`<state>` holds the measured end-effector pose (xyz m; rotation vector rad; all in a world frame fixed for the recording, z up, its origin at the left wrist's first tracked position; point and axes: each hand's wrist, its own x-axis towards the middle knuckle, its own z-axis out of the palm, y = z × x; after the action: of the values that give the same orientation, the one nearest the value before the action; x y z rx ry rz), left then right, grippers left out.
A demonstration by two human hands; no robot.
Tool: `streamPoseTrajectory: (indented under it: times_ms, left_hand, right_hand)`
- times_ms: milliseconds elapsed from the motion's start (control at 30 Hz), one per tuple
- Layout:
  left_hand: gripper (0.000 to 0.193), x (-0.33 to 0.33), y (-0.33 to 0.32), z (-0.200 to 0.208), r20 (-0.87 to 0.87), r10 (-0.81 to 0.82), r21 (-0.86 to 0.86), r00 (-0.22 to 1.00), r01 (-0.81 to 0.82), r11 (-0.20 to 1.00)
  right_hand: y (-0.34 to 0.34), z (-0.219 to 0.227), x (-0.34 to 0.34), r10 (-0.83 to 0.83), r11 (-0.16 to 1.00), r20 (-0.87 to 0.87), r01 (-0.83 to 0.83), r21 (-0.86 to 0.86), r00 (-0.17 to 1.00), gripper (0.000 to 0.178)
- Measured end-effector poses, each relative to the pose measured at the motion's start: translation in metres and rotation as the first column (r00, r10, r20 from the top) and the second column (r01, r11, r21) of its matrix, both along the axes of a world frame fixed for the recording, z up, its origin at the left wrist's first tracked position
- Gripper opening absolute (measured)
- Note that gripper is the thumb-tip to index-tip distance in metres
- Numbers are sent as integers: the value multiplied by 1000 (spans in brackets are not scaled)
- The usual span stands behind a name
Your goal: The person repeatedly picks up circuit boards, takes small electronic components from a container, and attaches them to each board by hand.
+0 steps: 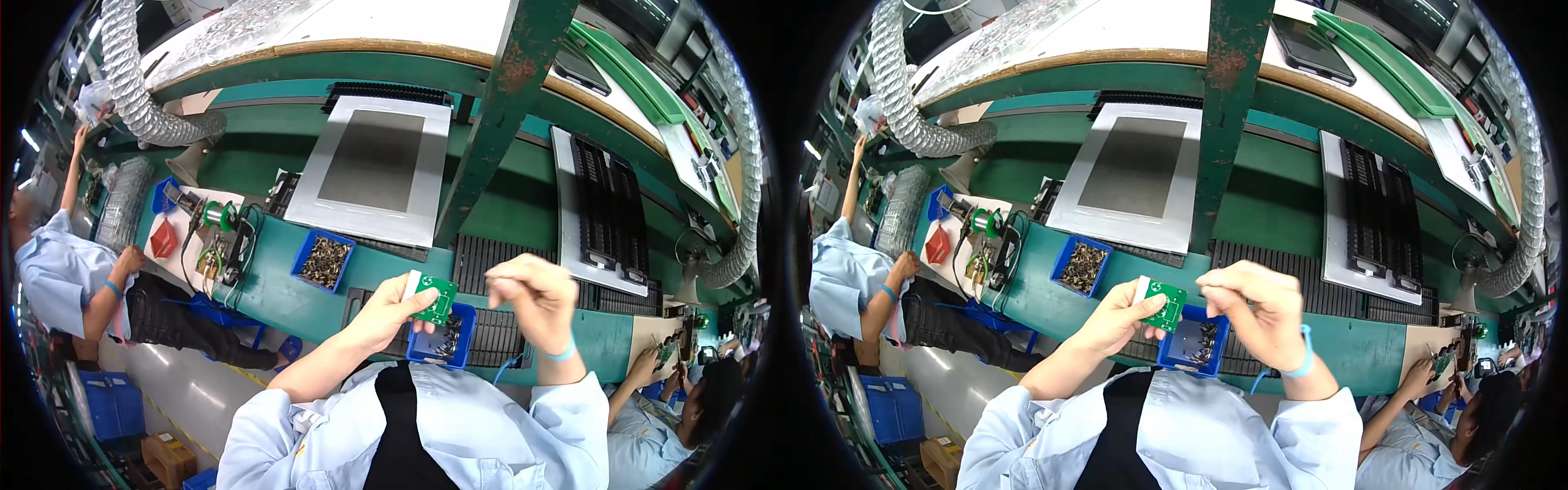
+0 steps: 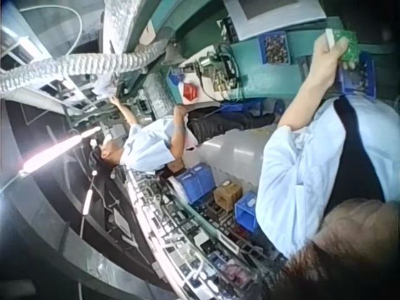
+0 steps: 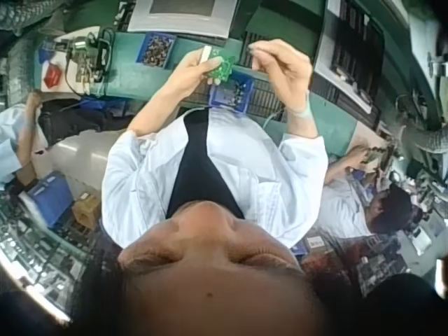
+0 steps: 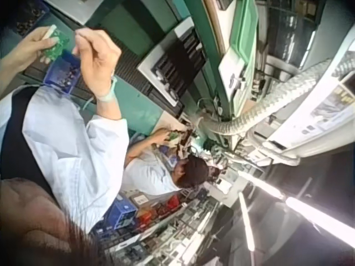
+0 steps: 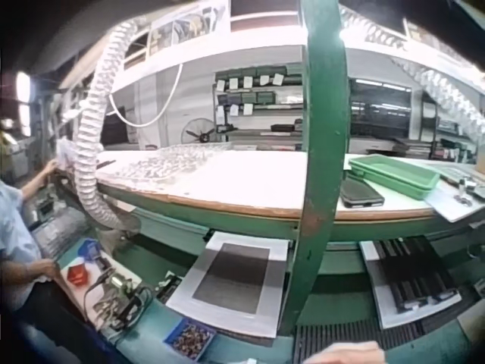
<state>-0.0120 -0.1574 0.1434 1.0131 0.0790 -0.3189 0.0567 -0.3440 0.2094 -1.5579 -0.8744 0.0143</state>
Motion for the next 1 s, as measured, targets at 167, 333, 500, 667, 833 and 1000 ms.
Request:
streamPoseTrajectory:
  times_ms: [167,333,500,667,833,1000]
  left_hand:
    - [13,-2,-4,-18,-12,107,-8,994,-107,994]
    - [13,-4,-13,-20,-1,125,32,992,-125,992]
    - [15,-4,-16,-21,-34,129,50,991,-127,991]
    - [14,-6,-14,-33,-19,93,33,995,-93,995]
    - [13,-6,-16,-30,0,95,177,995,-94,980]
    - [12,-5,-14,-33,-20,133,123,991,-130,984]
  right_hand:
    - [-1,-68,-22,33,999,-477,-15,42,878,11]
    - [2,-80,-32,11,999,-648,26,48,762,10]
    - [0,-86,-30,-17,1000,-656,23,0,755,9]
    - [-2,-87,-26,-28,991,-618,-60,-121,786,8]
    - [-2,-92,-24,-25,976,-546,-98,-195,837,7]
    - [-1,-95,-21,63,991,-645,-124,-49,761,7]
